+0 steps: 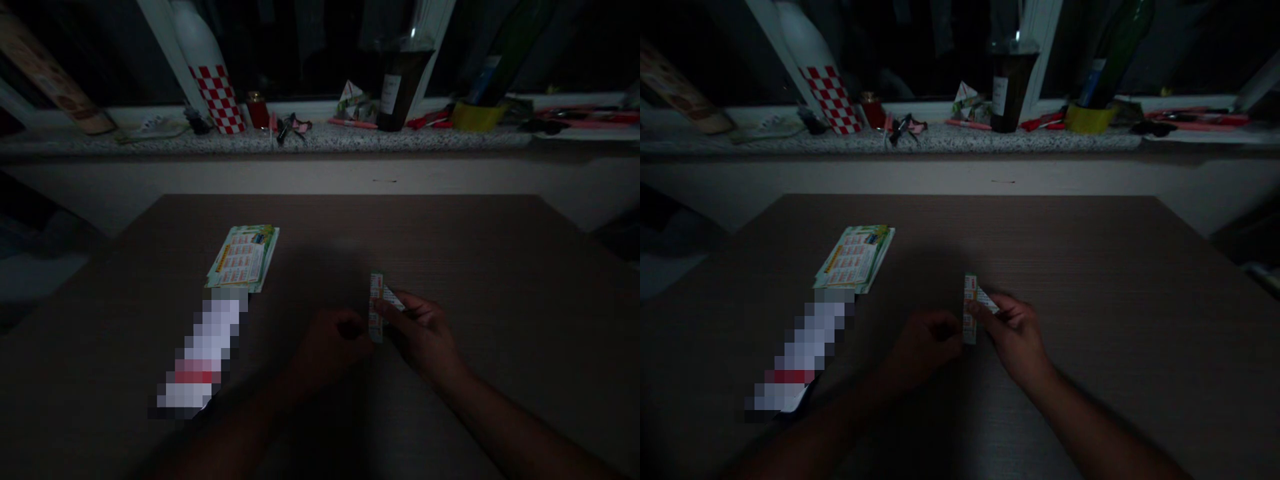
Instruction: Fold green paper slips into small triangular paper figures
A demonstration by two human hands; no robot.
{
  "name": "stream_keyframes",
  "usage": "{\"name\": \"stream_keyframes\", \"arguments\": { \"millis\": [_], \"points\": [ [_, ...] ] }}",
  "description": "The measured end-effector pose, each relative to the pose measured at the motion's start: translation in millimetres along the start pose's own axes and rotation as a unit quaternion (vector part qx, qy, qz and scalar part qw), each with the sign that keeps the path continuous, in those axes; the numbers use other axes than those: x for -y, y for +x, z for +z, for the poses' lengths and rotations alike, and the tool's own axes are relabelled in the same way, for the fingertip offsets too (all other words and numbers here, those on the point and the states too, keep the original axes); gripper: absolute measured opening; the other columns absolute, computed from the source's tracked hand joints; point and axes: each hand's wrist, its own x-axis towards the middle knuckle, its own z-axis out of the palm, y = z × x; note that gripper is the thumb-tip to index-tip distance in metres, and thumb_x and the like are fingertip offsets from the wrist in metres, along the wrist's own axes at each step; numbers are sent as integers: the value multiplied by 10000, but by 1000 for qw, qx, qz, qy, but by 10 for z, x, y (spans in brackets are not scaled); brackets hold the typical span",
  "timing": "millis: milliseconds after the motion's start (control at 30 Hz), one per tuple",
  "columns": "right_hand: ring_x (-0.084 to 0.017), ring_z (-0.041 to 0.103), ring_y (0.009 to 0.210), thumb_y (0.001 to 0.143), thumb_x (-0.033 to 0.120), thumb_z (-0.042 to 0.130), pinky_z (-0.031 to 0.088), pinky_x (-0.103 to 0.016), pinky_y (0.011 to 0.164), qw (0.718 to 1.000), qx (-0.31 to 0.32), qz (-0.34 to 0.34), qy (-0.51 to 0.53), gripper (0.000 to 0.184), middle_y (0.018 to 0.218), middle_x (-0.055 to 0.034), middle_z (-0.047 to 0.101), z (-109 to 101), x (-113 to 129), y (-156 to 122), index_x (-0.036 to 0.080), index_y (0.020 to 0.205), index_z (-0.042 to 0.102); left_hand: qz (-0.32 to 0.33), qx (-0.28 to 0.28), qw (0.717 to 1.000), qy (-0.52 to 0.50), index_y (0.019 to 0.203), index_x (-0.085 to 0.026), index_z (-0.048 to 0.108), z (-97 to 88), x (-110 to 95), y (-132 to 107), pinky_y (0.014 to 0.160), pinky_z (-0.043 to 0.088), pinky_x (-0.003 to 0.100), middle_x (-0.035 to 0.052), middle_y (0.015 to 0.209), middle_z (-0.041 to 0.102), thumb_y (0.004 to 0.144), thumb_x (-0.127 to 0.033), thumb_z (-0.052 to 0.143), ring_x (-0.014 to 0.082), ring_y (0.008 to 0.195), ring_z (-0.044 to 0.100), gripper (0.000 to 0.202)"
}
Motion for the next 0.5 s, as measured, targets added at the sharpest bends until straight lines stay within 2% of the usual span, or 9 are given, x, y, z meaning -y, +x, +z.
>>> {"name": "stream_keyframes", "arguments": {
  "millis": [167,333,400,500],
  "points": [
    [-127,619,640,764,300,741,469,-231,601,999,-18,-17,29,142,740,-27,708,-23,44,48,181,841,729,-9,22,1000,-2,700,-147,619,-57,12,-11,534,358,201,-25,649,576,652,-146,605,106,589,506,49],
    [-108,599,582,758,312,747,458,-220,565,1000,-17,4,6,151,700,-7,696,-19,70,28,182,833,727,-3,5,999,-47,793,-150,647,-107,-30,-10,586,393,214,-13,690,596,756,-250,600,115,629,529,116],
    [-106,590,571,755,316,749,450,-218,551,1000,-10,4,-5,154,691,-1,690,-11,55,16,184,831,725,15,19,999,-25,789,-145,656,-101,-59,-16,611,396,219,-5,698,603,804,-299,584,122,657,536,171],
    [-124,609,608,750,313,752,458,-228,567,1000,-4,-1,-9,161,716,-8,702,-6,26,15,191,852,728,56,30,997,32,765,-146,662,-81,-80,-29,610,381,215,-8,687,600,844,-288,553,120,658,530,196]
  ]
}}
